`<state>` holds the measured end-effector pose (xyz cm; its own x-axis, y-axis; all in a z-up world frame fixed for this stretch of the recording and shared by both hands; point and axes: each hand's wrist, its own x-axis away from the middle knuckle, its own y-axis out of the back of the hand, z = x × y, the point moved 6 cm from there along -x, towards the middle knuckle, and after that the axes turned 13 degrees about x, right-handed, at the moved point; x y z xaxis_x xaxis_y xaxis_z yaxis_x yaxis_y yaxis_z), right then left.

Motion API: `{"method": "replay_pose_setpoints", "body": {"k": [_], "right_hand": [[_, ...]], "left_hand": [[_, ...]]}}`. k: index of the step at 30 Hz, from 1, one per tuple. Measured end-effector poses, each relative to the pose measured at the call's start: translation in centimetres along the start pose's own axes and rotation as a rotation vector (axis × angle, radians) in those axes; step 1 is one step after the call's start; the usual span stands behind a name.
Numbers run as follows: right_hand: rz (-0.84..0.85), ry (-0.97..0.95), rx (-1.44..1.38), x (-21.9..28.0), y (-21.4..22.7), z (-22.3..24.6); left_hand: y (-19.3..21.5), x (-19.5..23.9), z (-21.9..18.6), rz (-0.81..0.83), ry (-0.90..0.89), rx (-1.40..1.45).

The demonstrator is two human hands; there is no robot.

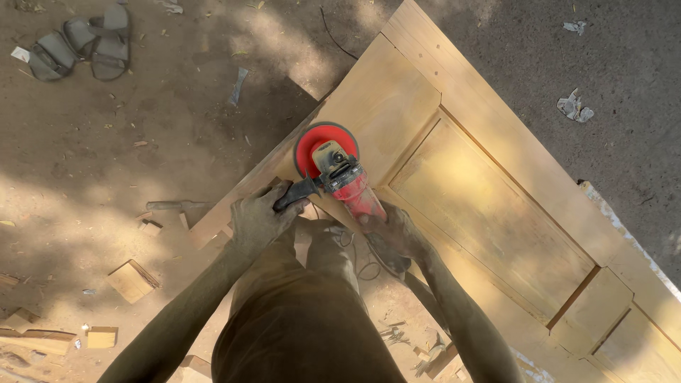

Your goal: The person uses a red angle grinder with a sanding disc to smooth the surface of a large wooden door panel. They systematically move the tool across the flat surfaces and along the raised edges of the panel's design.

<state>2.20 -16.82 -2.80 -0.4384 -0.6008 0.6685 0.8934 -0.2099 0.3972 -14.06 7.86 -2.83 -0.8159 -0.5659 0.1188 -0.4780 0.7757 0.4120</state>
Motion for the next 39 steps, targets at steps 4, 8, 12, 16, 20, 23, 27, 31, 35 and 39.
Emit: {"method": "replay_pose_setpoints", "body": {"k": [4,8,12,16,20,23,27,31,35,39], "right_hand": [[-0.045,-0.194,0.272,2.7,0.8,-2.9],[-0.015,-0.122,0.29,2.8,1.0,0.0],[0.084,-0.105,0.241,-0.6,0.2,4.1],[0.066,-0.156,0.292,-1.4,0.2,5.4],[0.114,-0.203,0.319,1.4,-0.3,4.2],[0.018,-0.118,0.187,4.9,-0.1,3.5],[-0.024,-0.119,0.143,9.7,1.2,0.4],[0.015,-0.28,0.175,14.6,1.1,-5.6],[-0.055,-0.252,0.134,19.3,0.7,-11.1],[-0.12,-0.195,-0.044,24.0,-0.2,-17.2]], "left_hand": [[-1.8,2.3,-0.7,0.01,-0.041,0.013],[-1.6,2.1,0.0,0.024,-0.046,-0.007],[1.5,0.5,1.0,-0.053,-0.013,-0.043],[2.7,-0.3,0.8,-0.016,-0.035,-0.064],[1.4,2.6,-0.4,-0.014,-0.093,-0.054],[-0.6,4.4,-1.2,0.024,-0.09,-0.032],[-4.3,6.7,-4.1,-0.033,-0.176,0.044],[-8.5,9.6,-6.1,0.103,-0.15,0.065],[-12.4,12.4,-8.1,0.11,-0.247,0.058],[-16.6,15.6,-10.1,0.213,-0.291,-0.025]]}}
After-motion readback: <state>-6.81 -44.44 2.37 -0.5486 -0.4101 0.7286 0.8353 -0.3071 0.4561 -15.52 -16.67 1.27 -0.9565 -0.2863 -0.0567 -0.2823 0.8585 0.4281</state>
